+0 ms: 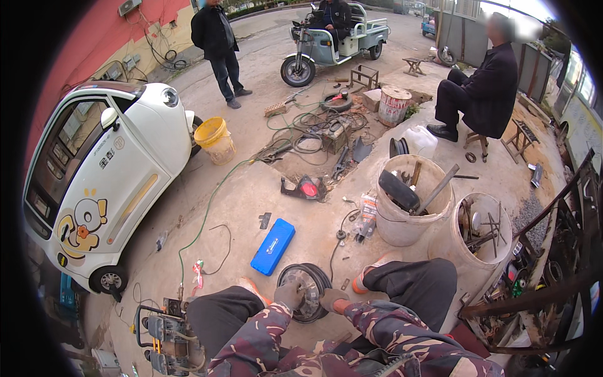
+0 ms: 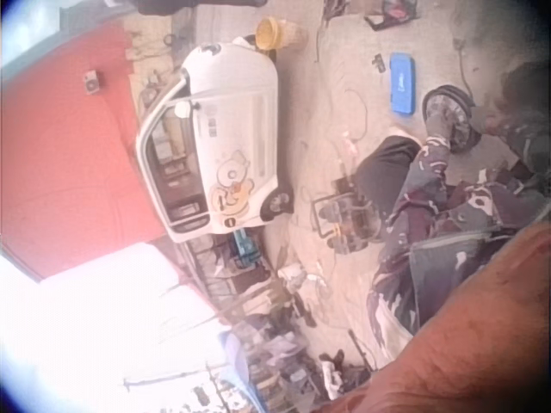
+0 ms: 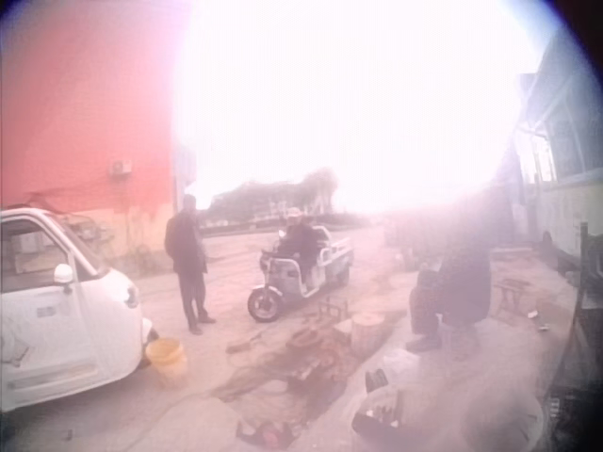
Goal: The person sits on the ground and uses a small metal tool to scrape and clean the inner surface of a wheel hub. They repeatedly scrape the hub's interior and occasionally pause to inspect the surface.
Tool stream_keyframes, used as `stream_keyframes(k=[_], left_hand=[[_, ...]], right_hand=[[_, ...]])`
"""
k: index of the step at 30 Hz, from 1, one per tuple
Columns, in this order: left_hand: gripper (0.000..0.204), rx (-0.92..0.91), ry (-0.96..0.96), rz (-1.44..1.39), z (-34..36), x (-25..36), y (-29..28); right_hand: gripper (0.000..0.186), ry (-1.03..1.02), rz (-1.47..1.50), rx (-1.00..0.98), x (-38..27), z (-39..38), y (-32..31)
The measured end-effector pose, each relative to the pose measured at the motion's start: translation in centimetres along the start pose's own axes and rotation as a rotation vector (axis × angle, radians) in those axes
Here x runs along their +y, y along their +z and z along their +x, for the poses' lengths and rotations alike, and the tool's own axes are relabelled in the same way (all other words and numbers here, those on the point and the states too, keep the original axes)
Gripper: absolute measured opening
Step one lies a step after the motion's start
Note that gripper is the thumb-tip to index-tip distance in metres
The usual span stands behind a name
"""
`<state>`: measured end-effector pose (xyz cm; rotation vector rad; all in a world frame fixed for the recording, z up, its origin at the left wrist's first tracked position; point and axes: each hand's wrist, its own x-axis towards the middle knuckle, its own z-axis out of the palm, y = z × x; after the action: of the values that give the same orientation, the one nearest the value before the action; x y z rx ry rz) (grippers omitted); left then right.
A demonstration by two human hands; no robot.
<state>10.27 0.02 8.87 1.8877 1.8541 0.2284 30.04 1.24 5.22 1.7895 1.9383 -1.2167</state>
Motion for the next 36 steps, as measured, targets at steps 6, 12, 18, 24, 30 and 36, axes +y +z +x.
stream_keyframes(k=[6, 12, 18, 24, 30, 36], left_hand=[[0.039, -0.335, -0.631, -0.792, 1.9, -3.2, 4.8], [0.033, -0.119, -0.340, -0.260, 1.3, -2.1, 3.6], [0.037, -0.095, -0.046, -0.182, 0.3, -0.8, 2.2], [0.049, -0.186, 0.093, -0.233, 0.3, -2.0, 1.7], [0.034, -0.089, 0.163, -0.061, -0.3, -1.3, 1.2], [0.031, -0.322, -0.553, -0.656, 1.8, -0.5, 0.9]], right_hand=[[0.051, -0.009, 0.062, -0.064, 0.0, -0.5, 0.4], [0.049, 0.023, 0.032, -0.007, -0.4, -0.4, -0.4], [0.046, -0.006, 0.055, 0.067, 0.0, -0.4, 0.4], [0.046, -0.012, 0.050, 0.059, 0.0, -0.1, 0.3], [0.051, 0.000, 0.052, 0.041, 0.0, 0.0, 0.4], [0.051, -0.017, 0.055, 0.058, 0.1, 0.3, 0.6]])
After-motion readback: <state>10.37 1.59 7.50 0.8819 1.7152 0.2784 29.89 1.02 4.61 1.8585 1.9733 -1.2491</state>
